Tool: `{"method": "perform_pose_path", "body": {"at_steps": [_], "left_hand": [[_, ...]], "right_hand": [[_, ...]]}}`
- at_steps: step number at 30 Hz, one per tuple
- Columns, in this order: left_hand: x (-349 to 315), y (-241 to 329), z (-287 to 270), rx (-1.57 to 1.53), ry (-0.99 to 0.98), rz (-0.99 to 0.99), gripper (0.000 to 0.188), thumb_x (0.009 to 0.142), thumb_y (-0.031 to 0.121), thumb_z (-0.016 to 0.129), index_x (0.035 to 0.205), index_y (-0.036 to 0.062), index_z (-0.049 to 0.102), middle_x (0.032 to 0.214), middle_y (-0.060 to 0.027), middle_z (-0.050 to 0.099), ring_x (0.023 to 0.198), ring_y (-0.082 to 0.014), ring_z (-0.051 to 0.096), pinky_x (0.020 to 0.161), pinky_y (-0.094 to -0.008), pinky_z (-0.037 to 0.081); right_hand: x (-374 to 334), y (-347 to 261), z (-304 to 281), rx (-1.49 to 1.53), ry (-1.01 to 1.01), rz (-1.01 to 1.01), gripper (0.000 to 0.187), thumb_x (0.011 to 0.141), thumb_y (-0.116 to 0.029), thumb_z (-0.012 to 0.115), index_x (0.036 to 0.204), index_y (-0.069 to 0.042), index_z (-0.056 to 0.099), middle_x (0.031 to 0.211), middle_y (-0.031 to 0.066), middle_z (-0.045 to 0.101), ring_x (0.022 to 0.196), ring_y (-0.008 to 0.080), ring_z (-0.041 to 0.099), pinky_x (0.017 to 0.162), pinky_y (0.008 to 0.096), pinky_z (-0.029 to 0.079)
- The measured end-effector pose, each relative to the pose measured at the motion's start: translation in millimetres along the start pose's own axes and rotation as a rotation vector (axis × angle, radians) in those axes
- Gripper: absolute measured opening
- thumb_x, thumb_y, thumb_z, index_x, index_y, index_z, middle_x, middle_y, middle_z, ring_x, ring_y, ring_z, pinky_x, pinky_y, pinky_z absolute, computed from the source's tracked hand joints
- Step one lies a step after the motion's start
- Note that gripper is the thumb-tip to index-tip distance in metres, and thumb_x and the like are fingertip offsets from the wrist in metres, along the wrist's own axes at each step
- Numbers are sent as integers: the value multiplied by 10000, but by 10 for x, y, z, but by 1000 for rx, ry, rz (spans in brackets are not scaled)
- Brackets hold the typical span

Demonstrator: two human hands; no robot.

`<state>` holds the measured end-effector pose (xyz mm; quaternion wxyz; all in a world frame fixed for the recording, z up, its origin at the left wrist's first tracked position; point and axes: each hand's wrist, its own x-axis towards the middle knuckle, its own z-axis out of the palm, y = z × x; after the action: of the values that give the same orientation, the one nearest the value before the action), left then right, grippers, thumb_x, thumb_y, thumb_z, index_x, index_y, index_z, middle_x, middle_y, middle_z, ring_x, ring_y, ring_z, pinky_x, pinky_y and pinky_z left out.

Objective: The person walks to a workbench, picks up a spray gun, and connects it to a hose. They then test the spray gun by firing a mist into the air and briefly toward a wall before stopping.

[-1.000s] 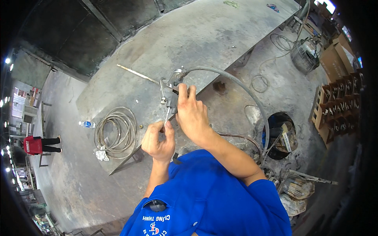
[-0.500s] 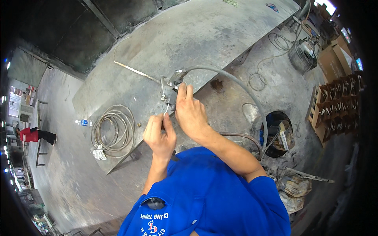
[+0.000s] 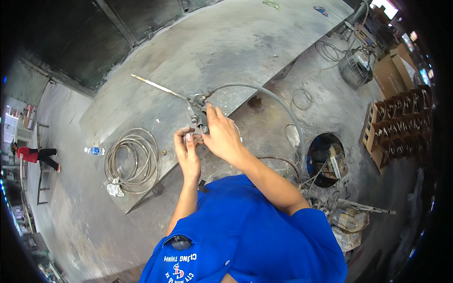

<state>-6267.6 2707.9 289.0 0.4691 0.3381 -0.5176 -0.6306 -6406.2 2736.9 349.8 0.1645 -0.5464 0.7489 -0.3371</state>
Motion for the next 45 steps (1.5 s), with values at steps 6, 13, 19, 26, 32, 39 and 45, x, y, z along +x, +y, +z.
{"method": "perform_pose_path", "body": {"at_steps": [6, 13, 19, 26, 32, 39, 45], "left_hand": [[80, -763, -115, -561, -418, -429, 656, 1098, 410, 549, 1605, 71, 307, 1621, -114, 393, 1460, -260, 456, 1198, -454, 395], [643, -1362, 298, -378, -427, -397, 568, 1021, 329, 722, 1432, 41, 455, 1110, -15, 617, 861, -94, 585, 702, -247, 440], [1431, -1747, 829, -354, -304, -593, 341, 1024, 239, 697, 1256, 52, 529, 1009, -114, 654, 888, -237, 650, 753, -420, 557], [2389, -1876, 1621, -296, 103, -708, 246, 1031, 220, 682, 1149, 44, 558, 964, -109, 658, 859, -264, 667, 745, -443, 559], [2849, -1756, 2105, -154, 200, -731, 275, 1041, 240, 666, 1141, 20, 533, 903, -159, 654, 818, -272, 652, 773, -434, 542], [3194, -1744, 2396, -142, 218, -718, 286, 1043, 236, 662, 1160, 15, 524, 893, -150, 640, 805, -266, 642, 753, -421, 536], [3270, -1665, 2357, -181, 109, -670, 265, 1025, 217, 670, 1159, 35, 532, 880, -119, 609, 730, -227, 594, 666, -390, 505]], "right_hand": [[289, 87, 273, 26, 102, -92, 772, 975, -394, 706, 1472, 137, 448, 1456, 314, 542, 1281, 481, 570, 1077, 541, 450], [868, 875, 31, 307, -265, 104, 824, 1003, -608, 586, 1404, 111, 561, 1390, 332, 604, 1277, 445, 600, 1090, 520, 448], [1969, 2841, -693, 985, -153, 250, 428, 1004, -319, 715, 1257, 24, 670, 1043, 155, 747, 903, 203, 744, 726, 311, 583], [4092, 6892, -191, 11, 636, 830, 456, 920, -335, 787, 1150, 41, 670, 1010, 182, 711, 882, 344, 705, 794, 443, 564], [4883, 7944, 166, -239, 598, 1109, 407, 928, -254, 753, 1141, 64, 615, 1139, 245, 639, 1029, 456, 686, 897, 531, 553], [4938, 7882, 190, -265, 653, 753, 198, 984, -114, 679, 1090, 36, 607, 1028, 172, 653, 865, 361, 693, 731, 451, 555], [4411, 6082, -217, 876, 426, 472, 162, 1025, -120, 688, 1088, 22, 645, 859, 14, 640, 659, 60, 557, 552, 224, 448]]}}
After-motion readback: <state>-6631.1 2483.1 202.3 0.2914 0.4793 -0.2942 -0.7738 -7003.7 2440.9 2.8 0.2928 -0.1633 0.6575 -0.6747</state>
